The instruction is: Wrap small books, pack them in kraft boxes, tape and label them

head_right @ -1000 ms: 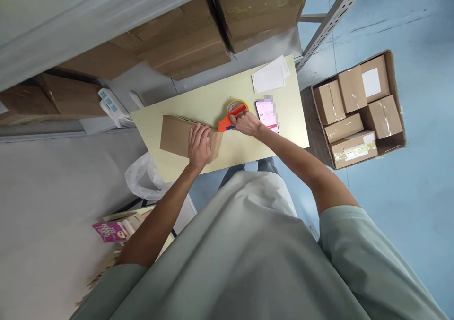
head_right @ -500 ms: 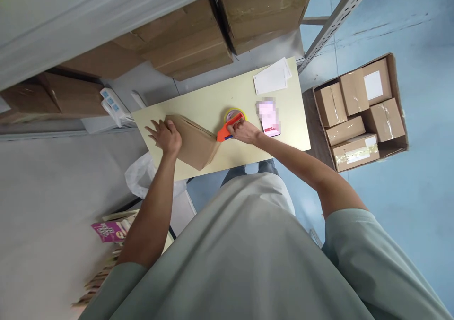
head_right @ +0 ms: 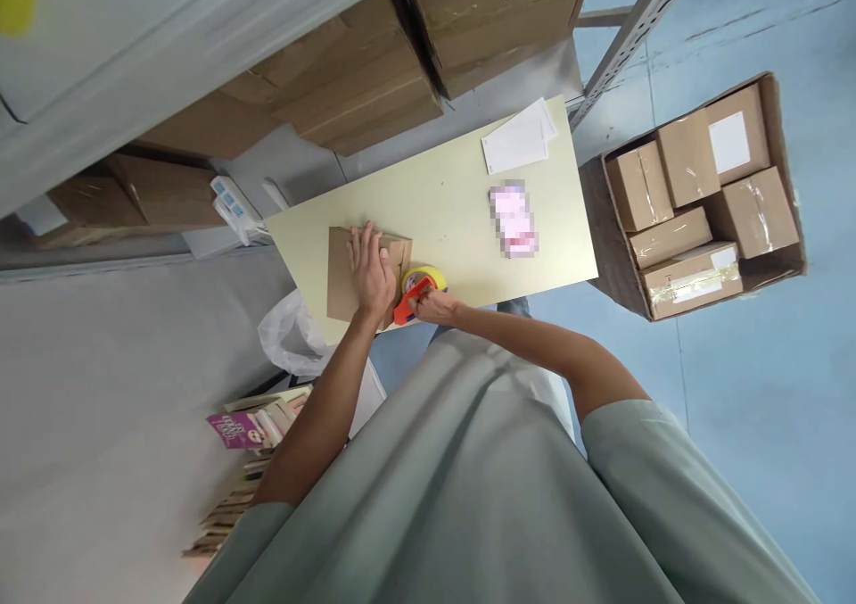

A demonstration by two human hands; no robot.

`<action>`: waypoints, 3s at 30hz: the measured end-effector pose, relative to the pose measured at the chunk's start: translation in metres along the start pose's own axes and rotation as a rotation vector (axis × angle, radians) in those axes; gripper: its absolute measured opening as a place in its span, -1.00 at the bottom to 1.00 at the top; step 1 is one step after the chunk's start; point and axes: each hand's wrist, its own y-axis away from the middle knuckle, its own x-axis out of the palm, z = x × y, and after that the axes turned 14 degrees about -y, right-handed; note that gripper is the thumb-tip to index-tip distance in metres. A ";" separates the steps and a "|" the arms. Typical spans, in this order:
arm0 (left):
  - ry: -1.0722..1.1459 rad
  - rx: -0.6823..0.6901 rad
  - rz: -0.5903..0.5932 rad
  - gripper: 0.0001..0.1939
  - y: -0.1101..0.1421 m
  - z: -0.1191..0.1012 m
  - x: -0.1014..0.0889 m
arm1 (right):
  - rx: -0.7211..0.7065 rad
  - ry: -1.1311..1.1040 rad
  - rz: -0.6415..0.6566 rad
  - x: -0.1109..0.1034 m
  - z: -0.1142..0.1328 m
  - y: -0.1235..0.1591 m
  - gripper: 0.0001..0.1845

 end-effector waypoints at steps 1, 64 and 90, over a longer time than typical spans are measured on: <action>0.003 0.005 -0.008 -0.39 0.001 0.001 0.000 | 0.016 -0.002 0.001 0.000 -0.003 0.001 -0.55; -0.065 0.160 -0.049 -0.44 0.051 -0.014 0.022 | 0.267 0.198 -0.098 -0.066 -0.104 0.056 -0.59; -0.200 -0.038 0.055 -0.33 0.007 0.002 -0.005 | -0.066 0.160 -0.075 0.014 -0.001 -0.004 -0.57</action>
